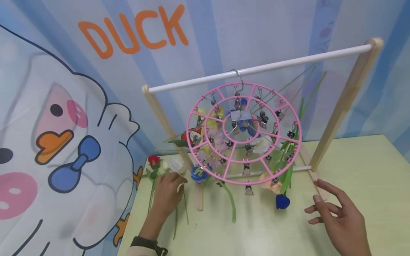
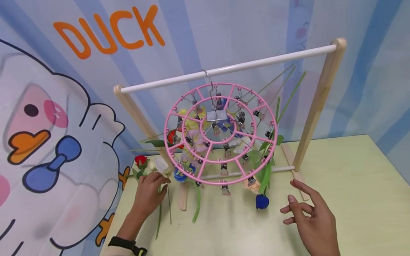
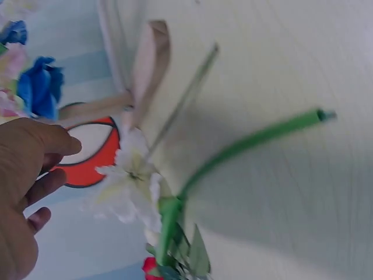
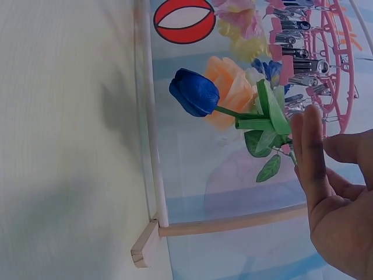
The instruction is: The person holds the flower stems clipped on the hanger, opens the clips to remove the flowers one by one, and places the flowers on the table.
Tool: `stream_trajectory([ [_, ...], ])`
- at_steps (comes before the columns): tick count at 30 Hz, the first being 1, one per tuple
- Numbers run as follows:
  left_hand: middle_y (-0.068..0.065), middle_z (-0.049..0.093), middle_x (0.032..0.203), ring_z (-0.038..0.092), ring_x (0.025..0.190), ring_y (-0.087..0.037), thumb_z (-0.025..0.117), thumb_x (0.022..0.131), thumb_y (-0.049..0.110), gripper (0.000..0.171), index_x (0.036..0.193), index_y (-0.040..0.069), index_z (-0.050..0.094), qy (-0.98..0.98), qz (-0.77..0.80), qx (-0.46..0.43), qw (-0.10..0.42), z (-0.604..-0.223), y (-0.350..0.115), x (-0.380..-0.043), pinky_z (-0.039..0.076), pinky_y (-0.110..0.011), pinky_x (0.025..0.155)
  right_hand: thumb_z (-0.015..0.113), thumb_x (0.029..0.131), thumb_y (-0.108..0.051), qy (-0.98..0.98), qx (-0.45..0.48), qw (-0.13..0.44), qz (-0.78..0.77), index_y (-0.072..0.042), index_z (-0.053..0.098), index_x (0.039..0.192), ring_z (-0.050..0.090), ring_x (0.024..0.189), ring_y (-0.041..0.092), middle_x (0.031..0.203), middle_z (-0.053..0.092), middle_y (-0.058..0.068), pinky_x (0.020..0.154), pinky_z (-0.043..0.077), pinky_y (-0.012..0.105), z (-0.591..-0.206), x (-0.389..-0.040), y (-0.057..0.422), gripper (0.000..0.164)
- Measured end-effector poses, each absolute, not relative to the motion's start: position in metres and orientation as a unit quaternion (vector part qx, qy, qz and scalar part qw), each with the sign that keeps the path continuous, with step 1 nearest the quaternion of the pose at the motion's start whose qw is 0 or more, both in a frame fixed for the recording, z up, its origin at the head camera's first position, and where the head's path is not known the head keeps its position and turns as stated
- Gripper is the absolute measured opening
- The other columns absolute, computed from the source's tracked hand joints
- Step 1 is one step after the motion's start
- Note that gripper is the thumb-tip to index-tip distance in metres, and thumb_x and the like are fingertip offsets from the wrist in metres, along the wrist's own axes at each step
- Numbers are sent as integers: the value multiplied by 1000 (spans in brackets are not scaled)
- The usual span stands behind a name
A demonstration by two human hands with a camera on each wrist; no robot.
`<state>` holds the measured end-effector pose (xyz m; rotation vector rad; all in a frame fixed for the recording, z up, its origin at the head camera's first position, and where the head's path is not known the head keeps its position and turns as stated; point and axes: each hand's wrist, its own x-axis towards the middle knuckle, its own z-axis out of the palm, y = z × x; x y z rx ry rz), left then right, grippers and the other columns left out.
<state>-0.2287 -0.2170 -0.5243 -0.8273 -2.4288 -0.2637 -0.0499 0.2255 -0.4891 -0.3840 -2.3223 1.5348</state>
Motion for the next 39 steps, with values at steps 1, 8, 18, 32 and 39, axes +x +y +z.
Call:
stream_trajectory([
  [1, -1, 69, 90, 66, 84, -22, 93, 72, -4, 31, 92, 16, 78, -904, -109, -306, 280, -522, -214, -225, 44, -44, 79, 60, 110, -27, -816, -133, 166, 537, -21, 49, 157, 76, 76, 3, 146, 58, -23, 60, 62, 31, -488, -50, 225, 49],
  [8, 0, 71, 89, 67, 82, -21, 94, 72, -1, 34, 98, 14, 78, -900, -177, -287, 277, -501, -188, -201, 47, -46, 79, 60, 110, -21, -825, -111, 184, 523, -21, 49, 157, 76, 77, 2, 153, 57, -16, 60, 62, 31, -482, -55, 226, 49],
  [18, 1, 72, 98, 67, 91, -17, 92, 79, 6, 32, 105, 13, 75, -903, -252, -251, 243, -483, -158, -183, 43, -40, 85, 64, 106, -8, -823, -73, 213, 521, -18, 52, 155, 75, 75, 0, 125, 61, -31, 58, 61, 30, -476, -68, 230, 51],
  [32, 5, 72, 96, 65, 88, -12, 97, 75, 13, 41, 108, 16, 72, -893, -303, -235, 235, -471, -123, -160, 41, -35, 84, 64, 105, -3, -831, 4, 230, 507, -19, 54, 154, 71, 81, -7, 132, 53, -18, 57, 59, 24, -460, -97, 231, 53],
  [39, 5, 71, 96, 66, 88, -13, 97, 76, 19, 50, 116, 13, 67, -901, -299, -197, 245, -466, -116, -148, 43, -35, 86, 64, 106, -8, -847, 11, 220, 484, -21, 53, 156, 68, 83, -11, 125, 53, -4, 57, 59, 23, -455, -108, 230, 53],
])
